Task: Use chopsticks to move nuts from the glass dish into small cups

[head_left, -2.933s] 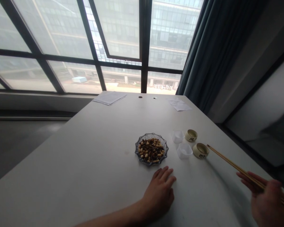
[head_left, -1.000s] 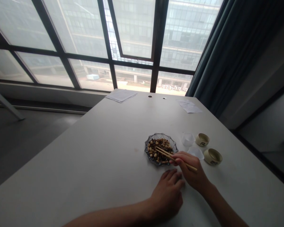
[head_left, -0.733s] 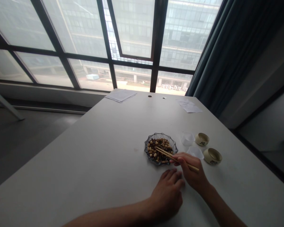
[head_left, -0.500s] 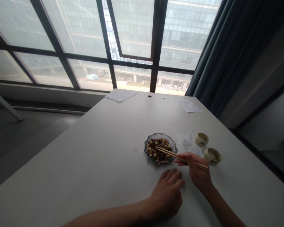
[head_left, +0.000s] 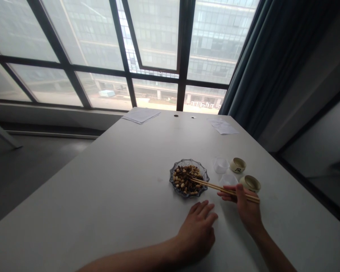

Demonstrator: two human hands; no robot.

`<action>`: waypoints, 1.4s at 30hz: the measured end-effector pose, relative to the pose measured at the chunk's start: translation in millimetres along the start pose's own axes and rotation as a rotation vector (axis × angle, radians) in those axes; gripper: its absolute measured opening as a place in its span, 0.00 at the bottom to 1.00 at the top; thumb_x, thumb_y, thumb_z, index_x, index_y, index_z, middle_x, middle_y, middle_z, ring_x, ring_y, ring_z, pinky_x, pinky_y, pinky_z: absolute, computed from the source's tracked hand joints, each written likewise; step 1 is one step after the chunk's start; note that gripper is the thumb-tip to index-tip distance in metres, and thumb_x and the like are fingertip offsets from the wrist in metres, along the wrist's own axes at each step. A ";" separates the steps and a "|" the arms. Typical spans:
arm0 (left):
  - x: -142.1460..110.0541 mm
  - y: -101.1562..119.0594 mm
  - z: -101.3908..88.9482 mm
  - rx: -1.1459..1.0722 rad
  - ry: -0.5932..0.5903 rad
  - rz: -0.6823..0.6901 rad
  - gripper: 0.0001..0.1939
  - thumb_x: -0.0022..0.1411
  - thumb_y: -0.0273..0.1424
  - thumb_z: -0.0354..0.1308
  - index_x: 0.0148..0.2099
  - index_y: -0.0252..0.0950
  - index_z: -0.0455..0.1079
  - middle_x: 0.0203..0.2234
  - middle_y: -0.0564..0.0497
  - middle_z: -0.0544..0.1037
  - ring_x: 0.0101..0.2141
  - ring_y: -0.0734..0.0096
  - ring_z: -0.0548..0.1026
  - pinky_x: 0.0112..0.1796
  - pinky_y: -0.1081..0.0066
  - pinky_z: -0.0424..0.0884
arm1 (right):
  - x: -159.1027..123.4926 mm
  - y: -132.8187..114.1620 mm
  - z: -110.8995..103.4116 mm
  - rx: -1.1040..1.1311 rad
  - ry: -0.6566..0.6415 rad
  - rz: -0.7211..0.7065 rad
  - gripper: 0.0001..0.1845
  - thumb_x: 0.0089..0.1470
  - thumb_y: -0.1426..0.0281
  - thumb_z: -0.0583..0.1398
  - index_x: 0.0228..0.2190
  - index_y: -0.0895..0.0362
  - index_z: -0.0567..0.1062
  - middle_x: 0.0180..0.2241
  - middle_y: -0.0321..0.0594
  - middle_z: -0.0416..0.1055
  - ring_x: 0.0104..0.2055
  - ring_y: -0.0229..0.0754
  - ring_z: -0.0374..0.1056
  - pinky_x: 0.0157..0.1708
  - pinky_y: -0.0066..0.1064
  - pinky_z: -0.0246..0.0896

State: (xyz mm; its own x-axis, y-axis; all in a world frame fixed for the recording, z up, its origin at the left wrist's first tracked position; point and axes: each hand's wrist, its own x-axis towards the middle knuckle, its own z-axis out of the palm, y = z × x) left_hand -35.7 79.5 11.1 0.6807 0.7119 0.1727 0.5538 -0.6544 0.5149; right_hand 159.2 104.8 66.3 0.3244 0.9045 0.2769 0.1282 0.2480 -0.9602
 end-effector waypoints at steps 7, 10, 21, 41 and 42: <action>-0.6 0.1 -1.2 -0.010 0.009 0.014 0.23 0.63 0.27 0.57 0.60 0.41 0.67 0.67 0.47 0.64 0.68 0.55 0.57 0.67 0.54 0.50 | -8.5 -3.0 2.3 0.051 0.017 0.059 0.27 0.61 0.49 0.63 0.35 0.62 0.83 0.27 0.50 0.83 0.28 0.50 0.81 0.29 0.36 0.80; -0.7 0.1 -0.7 -0.013 0.017 0.012 0.23 0.63 0.27 0.57 0.60 0.41 0.67 0.67 0.48 0.65 0.68 0.55 0.57 0.67 0.54 0.49 | -9.6 -8.6 10.7 0.019 -0.053 -0.014 0.24 0.65 0.52 0.61 0.36 0.60 0.84 0.28 0.49 0.83 0.27 0.47 0.81 0.28 0.33 0.79; -1.4 0.2 -0.8 -0.042 0.026 0.002 0.20 0.65 0.29 0.59 0.59 0.42 0.68 0.66 0.49 0.66 0.68 0.58 0.58 0.68 0.59 0.46 | -0.6 16.0 21.8 0.013 -0.235 -0.034 0.21 0.67 0.55 0.59 0.37 0.58 0.84 0.33 0.48 0.84 0.33 0.50 0.83 0.31 0.36 0.80; -2.0 -0.6 0.9 -0.065 0.052 0.015 0.20 0.65 0.29 0.60 0.59 0.42 0.68 0.66 0.48 0.67 0.67 0.57 0.59 0.68 0.58 0.46 | 12.7 9.7 35.1 0.015 -0.390 -0.068 0.17 0.67 0.58 0.60 0.36 0.56 0.83 0.34 0.43 0.82 0.33 0.46 0.82 0.32 0.32 0.79; -2.2 -0.5 1.0 -0.068 0.057 0.015 0.20 0.65 0.29 0.60 0.59 0.42 0.68 0.66 0.48 0.67 0.67 0.56 0.60 0.68 0.58 0.47 | 13.6 10.0 35.9 0.015 -0.402 -0.071 0.17 0.67 0.59 0.60 0.37 0.56 0.83 0.35 0.43 0.82 0.33 0.46 0.82 0.32 0.33 0.79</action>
State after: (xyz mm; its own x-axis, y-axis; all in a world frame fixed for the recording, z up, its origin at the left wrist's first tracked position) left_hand -37.0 78.1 9.6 0.6594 0.7166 0.2275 0.5086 -0.6480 0.5670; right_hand 131.3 132.0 59.2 -0.0776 0.9476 0.3098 0.1220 0.3174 -0.9404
